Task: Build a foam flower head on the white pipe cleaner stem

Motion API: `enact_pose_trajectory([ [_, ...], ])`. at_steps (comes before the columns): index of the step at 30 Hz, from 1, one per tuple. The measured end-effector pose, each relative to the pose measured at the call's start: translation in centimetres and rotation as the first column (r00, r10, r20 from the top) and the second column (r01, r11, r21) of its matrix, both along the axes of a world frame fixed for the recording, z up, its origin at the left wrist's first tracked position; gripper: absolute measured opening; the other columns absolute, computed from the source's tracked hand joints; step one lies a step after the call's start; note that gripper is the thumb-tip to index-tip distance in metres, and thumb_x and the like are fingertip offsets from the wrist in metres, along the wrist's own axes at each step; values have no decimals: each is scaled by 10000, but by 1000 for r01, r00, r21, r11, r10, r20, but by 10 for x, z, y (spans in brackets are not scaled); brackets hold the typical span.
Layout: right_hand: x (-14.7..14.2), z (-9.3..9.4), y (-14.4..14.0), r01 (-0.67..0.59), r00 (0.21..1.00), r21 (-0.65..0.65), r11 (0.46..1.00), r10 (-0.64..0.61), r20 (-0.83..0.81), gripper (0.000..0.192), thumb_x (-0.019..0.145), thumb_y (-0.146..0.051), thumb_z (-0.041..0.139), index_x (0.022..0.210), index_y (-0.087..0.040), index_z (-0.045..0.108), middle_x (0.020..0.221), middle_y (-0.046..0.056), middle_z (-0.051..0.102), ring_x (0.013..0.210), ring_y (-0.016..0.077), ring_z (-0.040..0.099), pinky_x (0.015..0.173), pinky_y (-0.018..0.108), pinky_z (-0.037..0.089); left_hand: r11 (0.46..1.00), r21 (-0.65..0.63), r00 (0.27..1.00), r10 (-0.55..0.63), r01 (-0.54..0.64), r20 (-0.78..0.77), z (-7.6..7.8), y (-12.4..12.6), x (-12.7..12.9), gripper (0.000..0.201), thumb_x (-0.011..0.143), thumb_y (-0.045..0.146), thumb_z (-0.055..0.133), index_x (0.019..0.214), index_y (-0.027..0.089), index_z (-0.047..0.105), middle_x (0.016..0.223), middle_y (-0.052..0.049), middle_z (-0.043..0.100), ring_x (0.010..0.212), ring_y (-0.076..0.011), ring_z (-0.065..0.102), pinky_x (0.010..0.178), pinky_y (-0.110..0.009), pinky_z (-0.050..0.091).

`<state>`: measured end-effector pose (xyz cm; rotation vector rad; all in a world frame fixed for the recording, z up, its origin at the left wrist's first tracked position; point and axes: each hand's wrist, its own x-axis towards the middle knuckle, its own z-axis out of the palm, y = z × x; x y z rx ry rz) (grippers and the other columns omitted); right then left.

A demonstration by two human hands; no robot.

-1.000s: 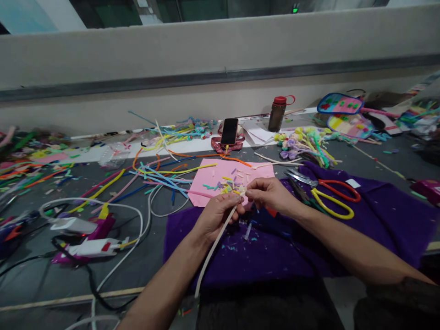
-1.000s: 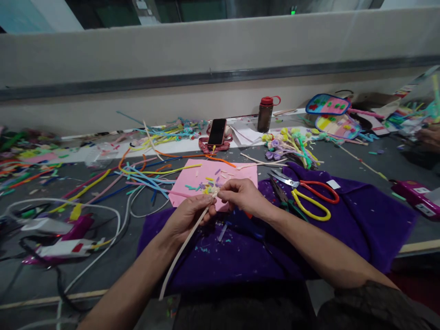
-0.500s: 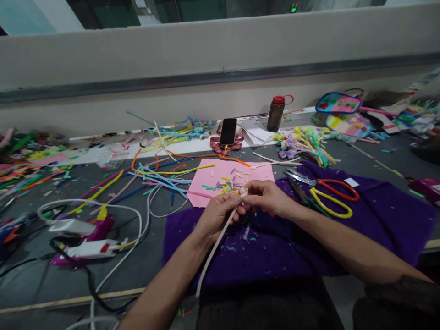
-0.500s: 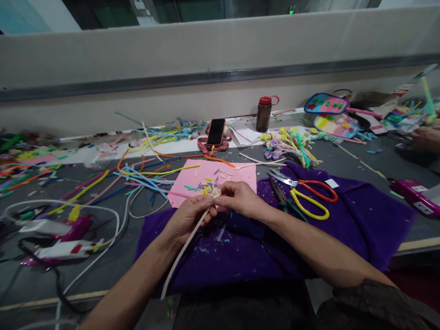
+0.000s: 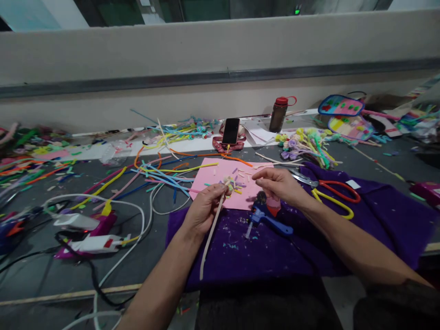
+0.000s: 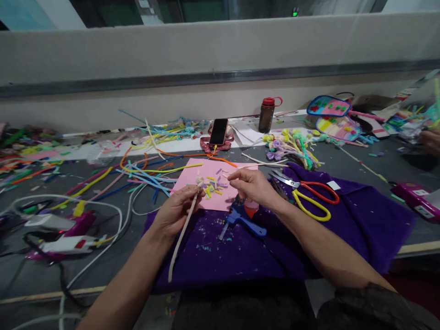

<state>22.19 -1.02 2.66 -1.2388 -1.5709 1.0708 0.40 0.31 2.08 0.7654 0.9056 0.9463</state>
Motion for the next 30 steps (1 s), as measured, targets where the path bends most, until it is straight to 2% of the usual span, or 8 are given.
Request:
enact_pose_trajectory([
  [3,-6,1,-7,-109,990,136,985,95,106,228,838,-281,477,981,-156,604,575,-31,556,491,85,509,470,194,385,998,-22,998,-61,61,1,-1,0,0,176,671,261,680,734,120,596,597,31,556,350,15,337,273,-92,166],
  [7,-15,-1,-15,-318,936,298,900,247,253,259,881,-213,417,1075,-198,587,944,46,637,836,139,584,751,279,443,991,-19,991,-135,135,20,0,0,-2,186,693,277,659,695,118,563,544,54,502,322,27,283,275,-87,169],
  [11,-19,-7,-17,-439,888,384,812,329,320,234,862,-207,472,1049,-202,613,868,50,637,793,133,582,730,272,448,986,-20,987,-163,163,15,-1,0,-1,194,701,287,650,698,118,554,537,55,491,317,24,306,273,-88,194],
  [15,-17,-11,-17,-333,924,271,903,256,284,248,852,-278,495,1034,-175,628,550,-29,567,478,82,521,502,193,405,980,-19,980,-197,198,31,-1,-1,1,175,704,270,645,739,124,556,526,55,501,301,16,308,263,-93,209],
  [17,-17,-10,-17,-251,945,257,933,178,274,258,852,-279,486,1050,-177,617,533,-39,559,458,80,508,482,192,390,975,-19,974,-223,223,39,-2,-3,2,171,707,263,642,757,123,558,535,47,522,298,14,308,261,-97,214],
  [21,-16,-5,-17,-167,975,314,935,109,194,254,843,-242,479,1064,-190,591,741,10,641,629,110,578,595,226,438,962,-30,962,-271,272,40,-2,-5,6,165,712,253,639,765,117,563,548,30,547,304,8,332,268,-99,216],
  [26,-15,-5,-16,-52,984,256,965,5,178,245,852,-316,469,1018,-198,606,486,-57,481,418,82,449,439,201,339,958,-23,958,-287,287,29,-4,-6,9,162,715,254,638,747,114,564,547,26,542,303,9,329,277,-102,205],
  [30,-15,-3,-15,-10,980,346,938,-60,191,226,842,-296,490,995,-187,615,569,-35,521,489,91,475,484,212,360,956,-4,956,-293,292,-8,-5,-7,10,186,722,283,635,722,109,569,529,27,525,299,7,329,282,-110,196],
])
